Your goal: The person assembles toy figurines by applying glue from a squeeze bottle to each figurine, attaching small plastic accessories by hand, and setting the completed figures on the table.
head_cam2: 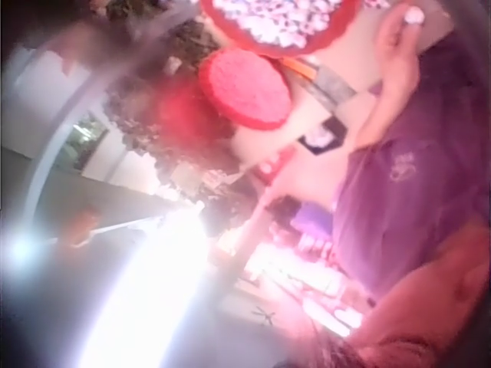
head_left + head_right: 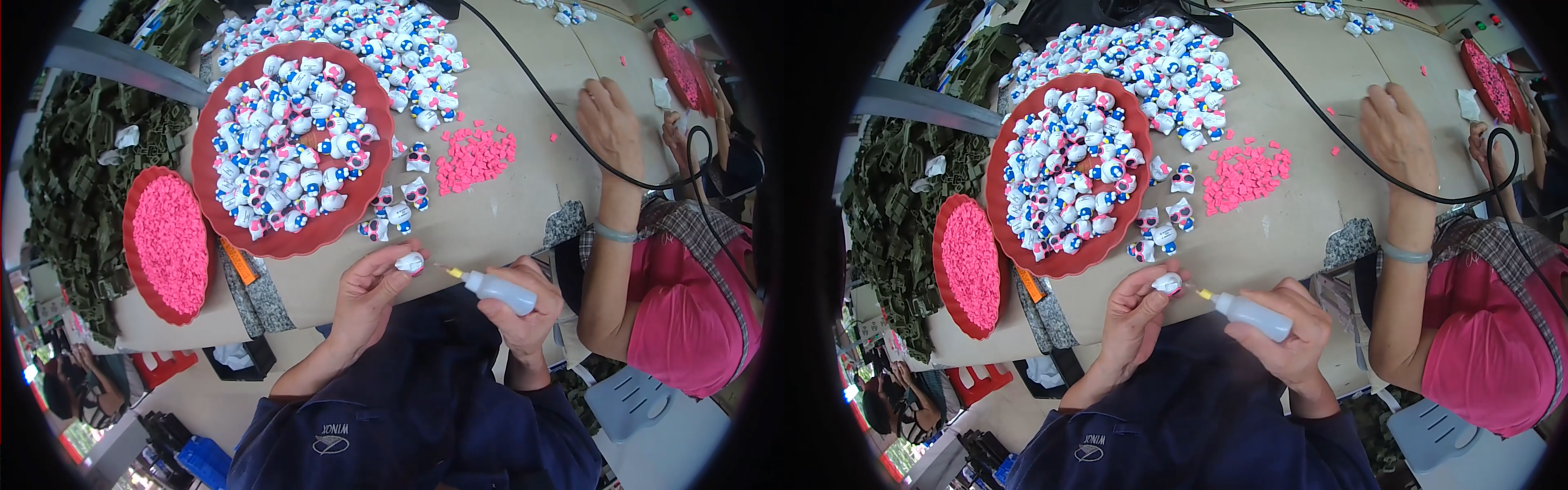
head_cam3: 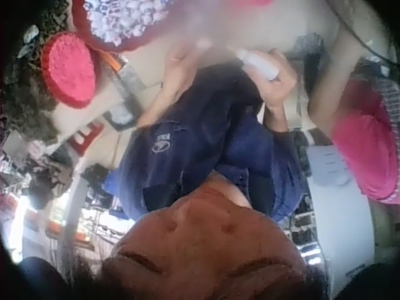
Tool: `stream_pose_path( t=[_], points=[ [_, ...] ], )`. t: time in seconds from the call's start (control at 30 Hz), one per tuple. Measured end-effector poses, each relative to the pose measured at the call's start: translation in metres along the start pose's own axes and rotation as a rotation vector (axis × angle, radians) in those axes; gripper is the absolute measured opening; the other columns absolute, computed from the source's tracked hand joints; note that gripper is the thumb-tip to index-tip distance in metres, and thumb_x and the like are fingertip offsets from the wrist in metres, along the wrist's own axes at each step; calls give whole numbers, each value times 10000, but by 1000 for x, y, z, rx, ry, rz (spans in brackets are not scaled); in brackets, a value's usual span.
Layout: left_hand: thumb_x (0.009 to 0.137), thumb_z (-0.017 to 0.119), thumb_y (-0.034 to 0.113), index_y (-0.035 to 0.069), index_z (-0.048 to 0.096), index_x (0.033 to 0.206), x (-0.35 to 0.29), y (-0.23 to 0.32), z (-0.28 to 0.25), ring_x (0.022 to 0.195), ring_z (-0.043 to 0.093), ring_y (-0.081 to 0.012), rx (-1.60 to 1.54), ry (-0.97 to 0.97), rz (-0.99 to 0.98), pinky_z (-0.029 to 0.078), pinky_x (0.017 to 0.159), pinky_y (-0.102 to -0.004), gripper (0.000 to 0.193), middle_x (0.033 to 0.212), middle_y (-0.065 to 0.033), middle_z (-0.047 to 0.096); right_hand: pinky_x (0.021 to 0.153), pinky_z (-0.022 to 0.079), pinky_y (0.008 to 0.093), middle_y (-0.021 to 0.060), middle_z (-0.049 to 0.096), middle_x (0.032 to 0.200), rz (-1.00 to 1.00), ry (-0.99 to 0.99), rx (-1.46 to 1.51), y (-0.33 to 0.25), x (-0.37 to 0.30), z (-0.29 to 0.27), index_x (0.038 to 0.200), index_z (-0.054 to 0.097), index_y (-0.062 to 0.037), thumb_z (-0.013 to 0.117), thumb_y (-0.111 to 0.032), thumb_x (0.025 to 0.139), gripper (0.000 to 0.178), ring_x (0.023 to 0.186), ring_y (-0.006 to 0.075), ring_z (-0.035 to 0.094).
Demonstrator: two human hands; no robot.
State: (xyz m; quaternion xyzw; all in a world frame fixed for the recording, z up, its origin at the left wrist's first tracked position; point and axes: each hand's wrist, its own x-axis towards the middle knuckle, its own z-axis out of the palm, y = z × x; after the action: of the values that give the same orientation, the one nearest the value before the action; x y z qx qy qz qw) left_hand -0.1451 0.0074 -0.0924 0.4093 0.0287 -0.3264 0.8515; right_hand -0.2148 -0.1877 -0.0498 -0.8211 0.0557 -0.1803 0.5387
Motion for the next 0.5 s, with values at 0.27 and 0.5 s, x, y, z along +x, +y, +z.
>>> stream_pose_path(
  t=[0.27, 0.5],
  points=[
    [931, 511, 32, 17, 495, 1257, -1, 3, -9, 1113, 575, -294, -202, -48, -127, 498, 890, -331, 326, 1246, -156, 544, 762, 464, 279, 90, 627, 980, 181, 107, 207, 23, 14, 22, 1010, 625, 1, 724, 17, 691, 334, 840, 167, 581],
    [941, 500, 50, 11, 495, 1246, -3, 1, -11, 1096, 584, -309, -59, -83, -37, 506, 875, -345, 307, 1233, -169, 547, 873, 479, 295, 141, 615, 1110, 113, 38, 46, 40, 21, 55, 1082, 538, 16, 667, 61, 749, 360, 987, 174, 604]
  ],
)
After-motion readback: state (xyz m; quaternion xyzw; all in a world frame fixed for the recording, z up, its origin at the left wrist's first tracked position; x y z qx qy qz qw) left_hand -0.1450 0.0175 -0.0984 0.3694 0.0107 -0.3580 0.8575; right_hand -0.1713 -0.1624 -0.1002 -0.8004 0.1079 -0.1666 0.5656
